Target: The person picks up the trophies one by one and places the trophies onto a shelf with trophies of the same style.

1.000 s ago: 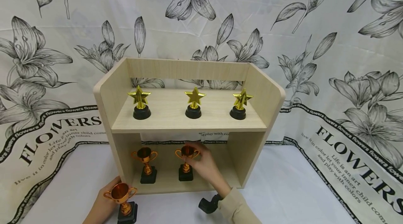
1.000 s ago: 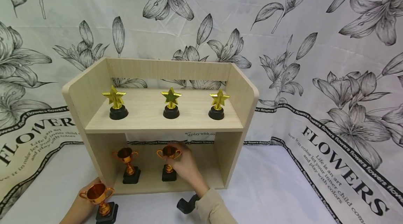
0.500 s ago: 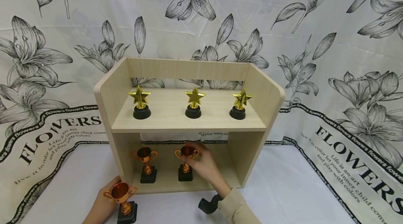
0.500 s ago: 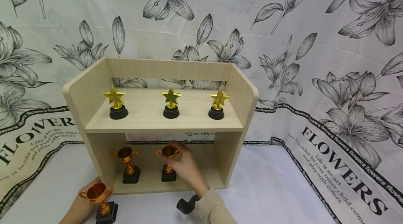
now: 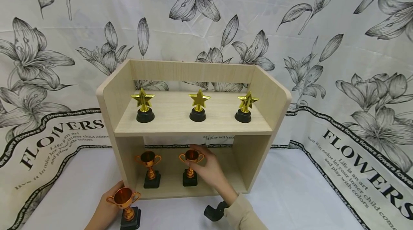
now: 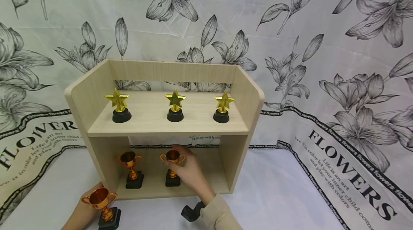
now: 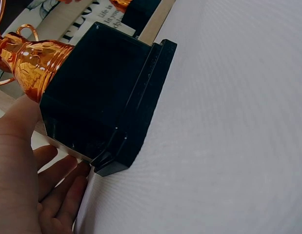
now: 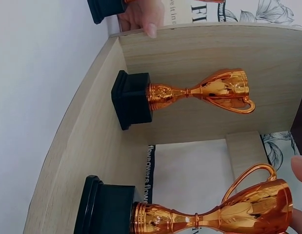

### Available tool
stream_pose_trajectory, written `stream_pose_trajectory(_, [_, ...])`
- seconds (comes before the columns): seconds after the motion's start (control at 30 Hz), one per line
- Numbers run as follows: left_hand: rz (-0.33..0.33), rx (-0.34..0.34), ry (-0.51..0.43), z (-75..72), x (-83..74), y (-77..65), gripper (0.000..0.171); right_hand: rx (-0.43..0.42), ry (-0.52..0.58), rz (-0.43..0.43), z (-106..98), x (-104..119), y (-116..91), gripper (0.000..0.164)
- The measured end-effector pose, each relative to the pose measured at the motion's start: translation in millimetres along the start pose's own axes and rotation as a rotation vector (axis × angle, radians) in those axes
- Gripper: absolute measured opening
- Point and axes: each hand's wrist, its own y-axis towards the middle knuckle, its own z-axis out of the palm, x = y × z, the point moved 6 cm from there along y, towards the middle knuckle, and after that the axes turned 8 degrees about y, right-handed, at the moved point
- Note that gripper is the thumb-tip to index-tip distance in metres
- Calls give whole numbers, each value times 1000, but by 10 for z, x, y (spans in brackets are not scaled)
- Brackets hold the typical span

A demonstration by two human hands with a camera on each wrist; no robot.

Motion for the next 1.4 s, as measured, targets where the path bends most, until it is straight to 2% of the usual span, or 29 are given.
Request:
stream_pose_trajectory(0.33, [-26,21,48,0,18,5,54,7,33,-20,-39,458,-105,51])
stream_pose_trajectory(0.47, [-58,43,41,5,32,8,55,1,47,-57,-50,508,-136,49])
stream_pose_trajectory(0.53, [-61,43,32,8,31,11,55,3,55,-80,-50,464,-142,49])
stream_pose_trajectory(0.6, [-56,46,22,10,27,15,55,4,53,-83,-50,463,-153,50])
stream_pose_trajectory(0.73, [-42,46,41,11,20,23,54,-7,53,-114,-27,300,-163,51])
stream_pose_trajectory(0.87, [-23,33,45,9,6,21,54,2,71,-120,-3,231,-192,52])
stream_pose_trajectory(1.0, [-28,40,50,10,0,20,54,20,82,-84,12,313,-243,51])
stream_pose_trajectory(1.23, [-9,32,48,6,-58,5,52,27,99,-80,11,683,-341,47])
stream_pose_trajectory(1.4, [6,23,54,4,-72,3,51,34,101,-95,23,780,-373,46])
